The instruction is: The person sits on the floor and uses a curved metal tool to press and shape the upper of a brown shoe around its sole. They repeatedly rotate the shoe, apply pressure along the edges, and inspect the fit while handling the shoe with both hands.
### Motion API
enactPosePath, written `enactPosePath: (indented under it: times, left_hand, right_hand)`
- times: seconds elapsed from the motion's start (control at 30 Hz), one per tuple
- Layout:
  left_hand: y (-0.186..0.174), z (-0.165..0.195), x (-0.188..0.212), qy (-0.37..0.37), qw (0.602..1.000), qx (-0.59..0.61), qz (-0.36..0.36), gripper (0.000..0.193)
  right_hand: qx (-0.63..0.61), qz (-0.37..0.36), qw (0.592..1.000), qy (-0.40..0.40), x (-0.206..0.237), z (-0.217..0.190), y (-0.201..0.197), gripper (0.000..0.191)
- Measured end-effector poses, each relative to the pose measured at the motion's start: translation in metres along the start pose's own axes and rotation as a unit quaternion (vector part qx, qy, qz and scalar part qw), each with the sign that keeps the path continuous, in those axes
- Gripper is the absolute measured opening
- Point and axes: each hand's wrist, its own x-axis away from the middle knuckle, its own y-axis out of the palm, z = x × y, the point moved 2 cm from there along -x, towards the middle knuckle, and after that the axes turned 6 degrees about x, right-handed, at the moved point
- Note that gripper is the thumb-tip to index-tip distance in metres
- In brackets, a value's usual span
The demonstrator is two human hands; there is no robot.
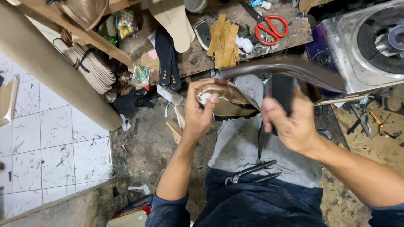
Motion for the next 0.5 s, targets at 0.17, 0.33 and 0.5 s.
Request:
enactPosePath:
  times: [0.17, 0.33, 0.5]
  left_hand:
    - [0.001, 0.001, -0.002, -0.003, 1.0, 0.026, 0.003, 0.029]
    - [0.0, 0.004, -0.003, -0.015, 0.999, -0.043, 0.023, 0.03]
    - [0.001, 0.004, -0.006, 0.002, 1.0, 0.028, 0.008, 0.024]
  right_hand:
    - [0.008, -0.011, 1.0, 0.014, -0.001, -0.003, 0.003, 0.021]
    - [0.069, -0.039, 0.996, 0.046, 0.001, 0.0, 0.006, 0.02]
    - [-0.105, 0.02, 0.994, -0.02, 0.002, 0.006, 0.003, 0.02]
